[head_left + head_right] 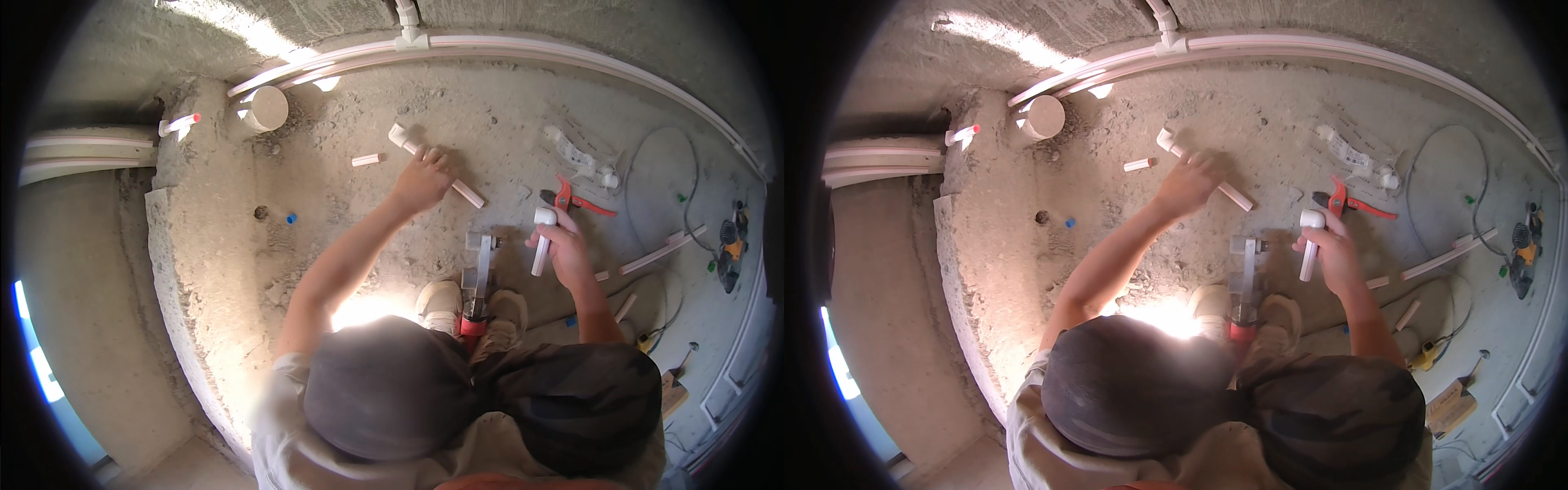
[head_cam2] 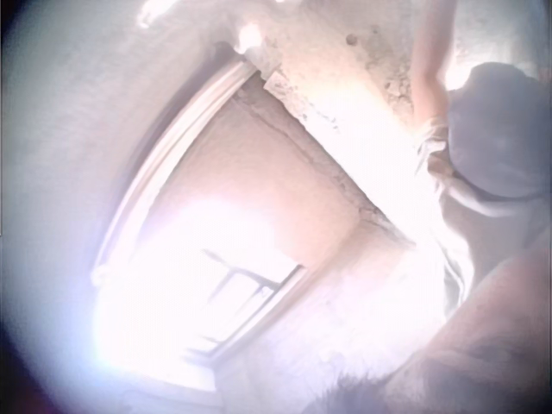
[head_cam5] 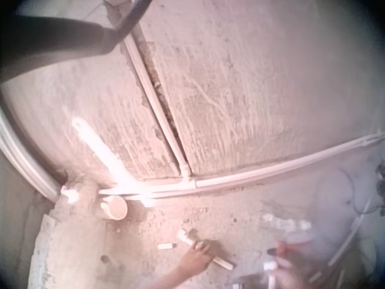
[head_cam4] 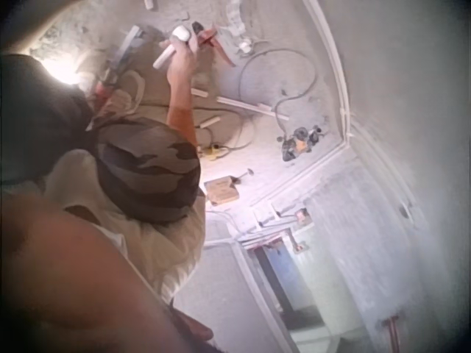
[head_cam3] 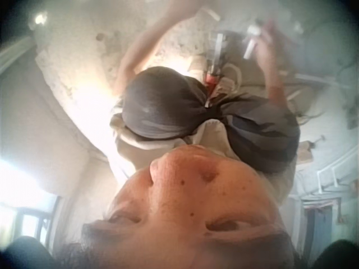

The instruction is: The person assembles white PVC pipes and fittings on a concrete floor. They use a heat fusion tool to join pipe segments to elbow and T-joints, then fit the assembled sections into a larger wall-mounted piping system.

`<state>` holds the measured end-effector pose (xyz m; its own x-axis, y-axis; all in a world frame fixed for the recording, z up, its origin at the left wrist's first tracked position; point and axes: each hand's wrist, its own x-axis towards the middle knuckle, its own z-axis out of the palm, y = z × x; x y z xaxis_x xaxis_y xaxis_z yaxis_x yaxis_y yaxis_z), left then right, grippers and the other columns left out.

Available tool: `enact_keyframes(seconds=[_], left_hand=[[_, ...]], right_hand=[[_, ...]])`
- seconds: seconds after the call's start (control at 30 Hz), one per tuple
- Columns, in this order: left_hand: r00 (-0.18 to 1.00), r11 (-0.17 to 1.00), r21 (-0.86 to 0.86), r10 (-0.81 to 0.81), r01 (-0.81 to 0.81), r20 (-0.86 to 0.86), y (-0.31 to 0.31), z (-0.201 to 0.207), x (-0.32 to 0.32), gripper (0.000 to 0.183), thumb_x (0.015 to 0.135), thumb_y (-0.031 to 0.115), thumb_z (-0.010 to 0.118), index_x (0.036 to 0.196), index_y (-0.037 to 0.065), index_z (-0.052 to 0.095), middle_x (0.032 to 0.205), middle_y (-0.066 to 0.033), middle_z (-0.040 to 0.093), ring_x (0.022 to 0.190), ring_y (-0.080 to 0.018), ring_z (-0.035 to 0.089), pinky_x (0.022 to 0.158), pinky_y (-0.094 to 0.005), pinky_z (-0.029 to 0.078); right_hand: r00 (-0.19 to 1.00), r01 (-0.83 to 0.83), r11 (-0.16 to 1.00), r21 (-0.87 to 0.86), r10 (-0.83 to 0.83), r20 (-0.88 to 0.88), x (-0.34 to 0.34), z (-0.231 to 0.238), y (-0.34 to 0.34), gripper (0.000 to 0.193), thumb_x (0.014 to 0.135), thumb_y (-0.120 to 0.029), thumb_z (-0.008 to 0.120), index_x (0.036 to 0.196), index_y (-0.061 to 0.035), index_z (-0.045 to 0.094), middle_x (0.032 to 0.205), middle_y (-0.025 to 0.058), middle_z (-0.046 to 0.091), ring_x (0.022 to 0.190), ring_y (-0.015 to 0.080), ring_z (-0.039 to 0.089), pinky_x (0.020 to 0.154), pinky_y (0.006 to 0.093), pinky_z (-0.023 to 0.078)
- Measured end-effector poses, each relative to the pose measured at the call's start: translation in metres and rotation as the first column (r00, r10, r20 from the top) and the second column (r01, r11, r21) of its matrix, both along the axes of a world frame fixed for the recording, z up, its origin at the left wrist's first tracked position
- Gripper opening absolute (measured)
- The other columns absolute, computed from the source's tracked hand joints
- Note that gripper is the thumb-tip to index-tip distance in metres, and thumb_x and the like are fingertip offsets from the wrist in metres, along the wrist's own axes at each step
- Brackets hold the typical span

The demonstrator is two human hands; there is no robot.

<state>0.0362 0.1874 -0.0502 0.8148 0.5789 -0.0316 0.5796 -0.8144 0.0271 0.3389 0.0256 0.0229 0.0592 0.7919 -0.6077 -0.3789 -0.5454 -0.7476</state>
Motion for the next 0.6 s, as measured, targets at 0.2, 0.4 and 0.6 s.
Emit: enact_keyframes(seconds=[0.2, 0.4, 0.6], left_hand=[[0.986, 0.996, -0.085, 0.016, -0.002, 0.169, 0.003, -0.01, -0.003, 0.04, 0.083, 0.007, 0.063, 0.121, 0.012, 0.075, 0.136, -0.0074, 0.063, 0.133, -0.0297, 0.053, 0.11, -0.0483, 0.043], [0.965, 1.0, -0.004, -0.013, 0.015, 0.263, 0.001, -0.015, -0.007, 0.037, 0.08, 0.019, 0.07, 0.115, 0.01, 0.076, 0.107, -0.0127, 0.069, 0.104, -0.0369, 0.062, 0.087, -0.05, 0.047], [0.961, 0.981, -0.162, 0.14, -0.102, 0.239, -0.006, -0.005, -0.001, 0.019, 0.09, 0.002, 0.064, 0.107, 0.002, 0.071, 0.112, -0.0127, 0.066, 0.108, -0.0391, 0.062, 0.091, -0.051, 0.05]], right_hand=[[0.878, -0.451, 0.872, -0.188, 0.472, 0.082, 0.08, 0.006, -0.078, 0.039, 0.089, -0.008, 0.072, 0.127, -0.0065, 0.06, 0.096, 0.0048, 0.064, 0.075, 0.0127, 0.062, 0.067, 0.0331, 0.05], [0.992, 0.105, 0.911, -0.4, -0.122, -0.019, 0.119, 0.107, -0.271, 0.024, 0.096, -0.007, 0.072, 0.12, -0.0069, 0.071, 0.114, 0.0069, 0.076, 0.103, 0.0203, 0.072, 0.096, 0.0345, 0.058], [0.851, 0.155, 0.858, -0.489, -0.367, -0.374, 0.073, 0.197, -0.355, 0.051, 0.084, 0.015, 0.074, 0.131, -0.0007, 0.063, 0.129, 0.0107, 0.065, 0.12, 0.0229, 0.065, 0.105, 0.0411, 0.055]])
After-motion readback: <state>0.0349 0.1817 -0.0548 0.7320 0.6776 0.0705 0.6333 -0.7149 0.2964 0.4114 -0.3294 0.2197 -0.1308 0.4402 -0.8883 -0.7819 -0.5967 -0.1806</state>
